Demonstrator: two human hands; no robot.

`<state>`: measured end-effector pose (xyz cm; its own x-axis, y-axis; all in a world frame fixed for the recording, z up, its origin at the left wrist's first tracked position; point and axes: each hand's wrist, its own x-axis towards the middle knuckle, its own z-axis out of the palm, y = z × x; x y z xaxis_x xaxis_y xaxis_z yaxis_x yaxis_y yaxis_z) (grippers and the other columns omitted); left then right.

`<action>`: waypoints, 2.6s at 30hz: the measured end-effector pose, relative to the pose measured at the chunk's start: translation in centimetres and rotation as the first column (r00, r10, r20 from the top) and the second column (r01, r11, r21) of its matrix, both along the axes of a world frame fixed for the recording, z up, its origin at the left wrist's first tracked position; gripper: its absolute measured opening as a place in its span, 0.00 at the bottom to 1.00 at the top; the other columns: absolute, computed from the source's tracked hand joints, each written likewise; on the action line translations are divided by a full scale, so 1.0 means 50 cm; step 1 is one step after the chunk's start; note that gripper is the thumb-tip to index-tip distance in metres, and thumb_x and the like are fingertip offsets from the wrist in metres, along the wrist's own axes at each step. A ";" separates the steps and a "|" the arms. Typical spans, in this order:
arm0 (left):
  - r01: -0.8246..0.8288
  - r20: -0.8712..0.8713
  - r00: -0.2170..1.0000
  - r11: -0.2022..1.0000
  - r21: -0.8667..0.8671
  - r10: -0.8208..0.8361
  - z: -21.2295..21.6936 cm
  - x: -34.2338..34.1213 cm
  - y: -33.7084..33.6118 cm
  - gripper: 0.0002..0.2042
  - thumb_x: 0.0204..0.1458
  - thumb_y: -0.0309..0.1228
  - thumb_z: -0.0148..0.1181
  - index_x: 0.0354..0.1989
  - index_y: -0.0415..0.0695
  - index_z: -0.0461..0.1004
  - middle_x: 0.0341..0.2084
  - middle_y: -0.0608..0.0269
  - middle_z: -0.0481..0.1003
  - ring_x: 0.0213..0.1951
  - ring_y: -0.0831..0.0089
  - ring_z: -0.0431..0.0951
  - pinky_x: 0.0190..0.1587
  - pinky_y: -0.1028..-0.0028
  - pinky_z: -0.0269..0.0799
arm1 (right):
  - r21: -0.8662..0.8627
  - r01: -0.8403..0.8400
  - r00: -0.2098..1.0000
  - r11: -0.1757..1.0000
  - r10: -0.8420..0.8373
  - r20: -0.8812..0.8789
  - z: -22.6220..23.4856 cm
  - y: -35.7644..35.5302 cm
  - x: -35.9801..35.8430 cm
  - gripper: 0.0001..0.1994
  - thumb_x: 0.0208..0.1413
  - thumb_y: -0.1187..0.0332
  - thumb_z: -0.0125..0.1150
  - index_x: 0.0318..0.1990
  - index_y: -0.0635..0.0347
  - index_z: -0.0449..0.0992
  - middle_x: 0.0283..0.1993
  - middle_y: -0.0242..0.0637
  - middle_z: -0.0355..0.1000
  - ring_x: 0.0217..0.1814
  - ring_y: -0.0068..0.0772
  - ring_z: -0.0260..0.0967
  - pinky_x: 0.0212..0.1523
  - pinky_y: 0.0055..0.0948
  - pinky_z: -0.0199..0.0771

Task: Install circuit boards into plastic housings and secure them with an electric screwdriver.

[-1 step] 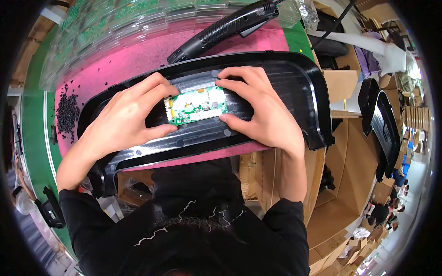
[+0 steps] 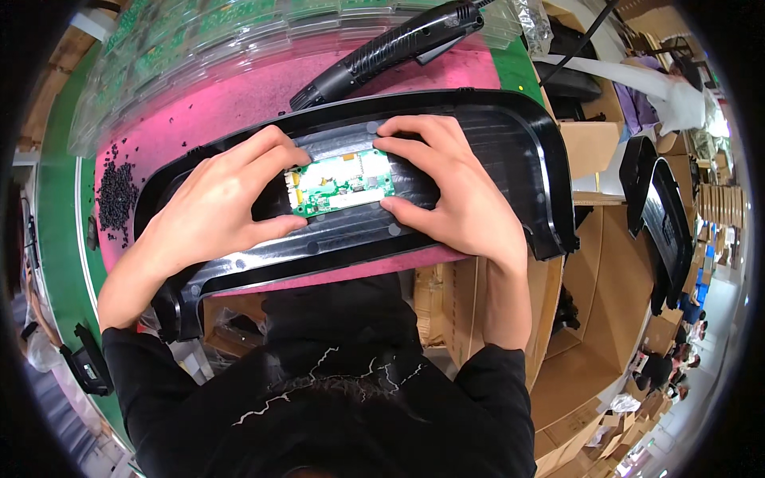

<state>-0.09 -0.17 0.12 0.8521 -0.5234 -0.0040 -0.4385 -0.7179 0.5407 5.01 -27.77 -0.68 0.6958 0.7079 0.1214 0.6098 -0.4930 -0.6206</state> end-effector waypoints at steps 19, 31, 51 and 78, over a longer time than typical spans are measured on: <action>0.147 0.035 0.989 0.988 -0.038 -0.145 -0.012 -0.001 0.039 0.31 0.49 0.37 0.69 0.57 0.33 0.63 0.45 0.51 0.66 0.48 0.54 0.75 0.42 0.61 0.78 | 0.054 0.418 0.907 0.907 -0.421 0.036 0.075 -0.023 0.134 0.29 0.62 0.65 0.61 0.70 0.44 0.62 0.55 0.40 0.70 0.53 0.30 0.67 0.56 0.30 0.68; 0.158 0.123 0.981 0.985 -0.064 -0.149 -0.038 -0.014 0.053 0.27 0.51 0.35 0.66 0.56 0.34 0.64 0.46 0.50 0.67 0.50 0.54 0.74 0.43 0.61 0.80 | 0.745 0.357 0.814 0.564 0.204 -0.545 0.064 0.281 0.121 0.25 0.59 0.74 0.63 0.61 0.66 0.59 0.48 0.40 0.71 0.47 0.29 0.72 0.49 0.30 0.72; -0.021 -0.117 0.991 0.809 -0.588 -0.060 0.040 -0.004 0.043 0.13 0.54 0.30 0.66 0.42 0.35 0.76 0.32 0.63 0.79 0.30 0.80 0.76 0.30 0.80 0.72 | 0.947 0.309 0.819 0.088 0.480 -0.313 0.173 0.198 -0.017 0.15 0.66 0.56 0.49 0.47 0.59 0.69 0.25 0.22 0.59 0.27 0.18 0.55 0.37 0.25 0.59; 0.217 0.253 0.952 0.963 -0.158 -0.173 -0.003 0.003 0.065 0.04 0.51 0.24 0.64 0.31 0.36 0.77 0.23 0.57 0.78 0.23 0.63 0.79 0.26 0.68 0.73 | 0.992 -0.038 0.883 0.122 0.469 -0.024 0.169 0.179 -0.069 0.20 0.58 0.51 0.54 0.49 0.57 0.68 0.24 0.20 0.63 0.23 0.15 0.60 0.34 0.24 0.64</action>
